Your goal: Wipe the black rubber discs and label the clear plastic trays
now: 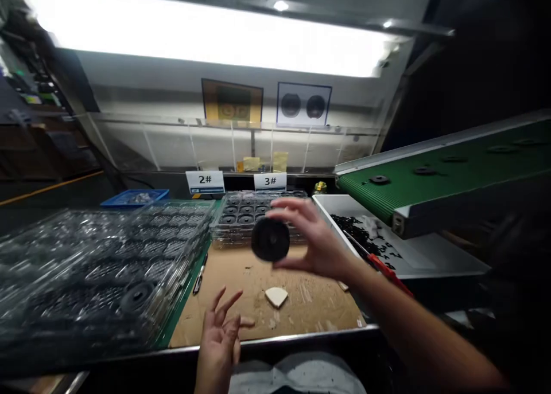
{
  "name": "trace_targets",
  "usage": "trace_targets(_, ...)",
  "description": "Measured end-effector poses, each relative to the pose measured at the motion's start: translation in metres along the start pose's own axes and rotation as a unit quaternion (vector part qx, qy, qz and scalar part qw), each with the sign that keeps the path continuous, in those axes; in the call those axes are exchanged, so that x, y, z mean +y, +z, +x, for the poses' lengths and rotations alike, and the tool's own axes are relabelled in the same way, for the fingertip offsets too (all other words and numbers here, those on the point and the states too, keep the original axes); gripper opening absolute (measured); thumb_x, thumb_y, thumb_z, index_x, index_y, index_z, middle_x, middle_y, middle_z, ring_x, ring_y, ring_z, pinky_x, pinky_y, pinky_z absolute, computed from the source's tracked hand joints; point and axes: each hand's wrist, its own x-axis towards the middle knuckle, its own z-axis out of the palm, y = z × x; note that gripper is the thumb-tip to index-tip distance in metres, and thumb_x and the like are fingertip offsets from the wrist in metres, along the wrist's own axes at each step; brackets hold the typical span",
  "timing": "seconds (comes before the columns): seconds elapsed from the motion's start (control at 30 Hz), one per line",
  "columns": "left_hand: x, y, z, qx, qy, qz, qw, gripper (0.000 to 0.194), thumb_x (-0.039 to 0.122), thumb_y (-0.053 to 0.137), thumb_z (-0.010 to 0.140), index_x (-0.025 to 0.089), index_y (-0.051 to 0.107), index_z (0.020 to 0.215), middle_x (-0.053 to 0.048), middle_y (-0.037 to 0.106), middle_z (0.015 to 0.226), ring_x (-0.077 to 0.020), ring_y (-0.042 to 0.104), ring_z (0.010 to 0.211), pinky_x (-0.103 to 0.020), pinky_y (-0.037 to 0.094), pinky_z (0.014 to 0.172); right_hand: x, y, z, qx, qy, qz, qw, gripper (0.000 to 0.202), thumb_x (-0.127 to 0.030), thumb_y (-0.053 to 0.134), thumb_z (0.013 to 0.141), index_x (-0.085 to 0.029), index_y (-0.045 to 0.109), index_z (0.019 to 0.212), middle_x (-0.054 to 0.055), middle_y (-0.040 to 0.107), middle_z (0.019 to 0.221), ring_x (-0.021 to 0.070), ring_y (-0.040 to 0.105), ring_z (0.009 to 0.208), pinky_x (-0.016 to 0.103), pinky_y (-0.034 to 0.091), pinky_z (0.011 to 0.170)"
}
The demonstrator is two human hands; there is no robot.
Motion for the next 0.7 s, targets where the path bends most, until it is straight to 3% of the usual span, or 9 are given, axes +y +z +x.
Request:
trace_targets(0.07, 0.015, 0.013, -0.007, -0.013, 0.005, -0.065, 0.998, 0.077, 0.048, 0.072, 0.056, 0.035, 0.038, 0.125, -0.008, 0.052, 0.124, -0.0224, 0.063, 0.09, -0.021, 0.053, 0.055, -0.003, 0.03, -0.023, -0.077, 0.05, 0.141, 0.986, 0.067, -0.042, 0.076, 0.057, -0.024, 0.048, 0.115, 0.008, 0.039, 0.128, 0.0249, 0.035, 0.121, 0.039, 0.034, 0.099)
trace_targets(0.13, 0.018, 0.021, -0.009, -0.04, -0.025, -0.109, 0.993, 0.084, 0.05, 0.076, 0.048, 0.033, 0.042, 0.123, -0.008, 0.055, 0.121, -0.0294, 0.056, 0.105, -0.034, 0.051, 0.08, -0.002, 0.059, -0.048, -0.131, 0.112, 0.234, 0.957, 0.069, -0.041, 0.078, 0.053, -0.025, 0.049, 0.113, 0.008, 0.035, 0.131, 0.0258, 0.032, 0.123, 0.038, 0.034, 0.1)
trace_targets(0.2, 0.012, 0.024, -0.008, -0.068, -0.088, -0.119, 0.987, 0.081, 0.048, 0.079, 0.045, 0.028, 0.049, 0.118, -0.01, 0.059, 0.116, -0.0334, 0.055, 0.105, -0.041, 0.047, 0.087, 0.001, 0.085, -0.072, -0.143, 0.174, 0.287, 0.931, 0.07, -0.041, 0.079, 0.051, -0.025, 0.049, 0.112, 0.008, 0.035, 0.132, 0.0263, 0.031, 0.125, 0.038, 0.035, 0.099)
trace_targets(0.3, 0.0, 0.024, -0.001, -0.091, -0.187, -0.11, 0.972, 0.077, 0.044, 0.081, 0.041, 0.023, 0.056, 0.111, -0.015, 0.057, 0.118, -0.0368, 0.057, 0.102, -0.045, 0.047, 0.084, 0.008, 0.117, -0.1, -0.121, 0.267, 0.315, 0.903, 0.073, -0.046, 0.078, 0.049, -0.023, 0.048, 0.112, 0.011, 0.037, 0.129, 0.0278, 0.033, 0.123, 0.041, 0.034, 0.099)
trace_targets(0.37, -0.003, 0.023, 0.006, -0.091, -0.236, -0.104, 0.962, 0.079, 0.043, 0.082, 0.038, 0.023, 0.057, 0.11, -0.016, 0.055, 0.122, -0.0379, 0.055, 0.103, -0.045, 0.048, 0.083, 0.011, 0.131, -0.112, -0.11, 0.308, 0.311, 0.892, 0.077, -0.05, 0.077, 0.05, -0.022, 0.047, 0.114, 0.013, 0.038, 0.128, 0.0293, 0.035, 0.122, 0.044, 0.032, 0.1)
trace_targets(0.47, -0.001, 0.021, 0.018, -0.075, -0.296, -0.111, 0.946, 0.073, 0.042, 0.08, 0.046, 0.024, 0.056, 0.113, -0.015, 0.047, 0.131, -0.037, 0.053, 0.107, -0.043, 0.047, 0.084, 0.018, 0.14, -0.123, -0.121, 0.331, 0.268, 0.897, 0.086, -0.054, 0.073, 0.054, -0.024, 0.039, 0.127, 0.014, 0.035, 0.131, 0.0322, 0.033, 0.123, 0.048, 0.032, 0.099)
trace_targets(0.6, 0.005, 0.015, 0.039, -0.061, -0.324, -0.157, 0.931, 0.068, 0.043, 0.073, 0.06, 0.027, 0.049, 0.121, -0.013, 0.045, 0.133, -0.0339, 0.049, 0.114, -0.044, 0.038, 0.096, 0.042, 0.155, -0.138, -0.096, 0.43, 0.129, 0.889, 0.054, -0.041, 0.051, 0.082, -0.031, 0.034, 0.132, 0.011, 0.04, 0.122, 0.0283, 0.042, 0.115, 0.05, 0.038, 0.093)
trace_targets(0.7, 0.004, 0.01, 0.055, -0.037, -0.323, -0.185, 0.927, 0.071, 0.04, 0.071, 0.064, 0.034, 0.039, 0.128, -0.01, 0.048, 0.13, -0.0307, 0.047, 0.116, -0.046, 0.029, 0.102, 0.057, 0.177, -0.154, -0.117, 0.447, 0.07, 0.884, 0.04, -0.032, 0.048, 0.085, -0.028, 0.045, 0.125, 0.01, 0.043, 0.116, 0.027, 0.049, 0.107, 0.047, 0.045, 0.087)
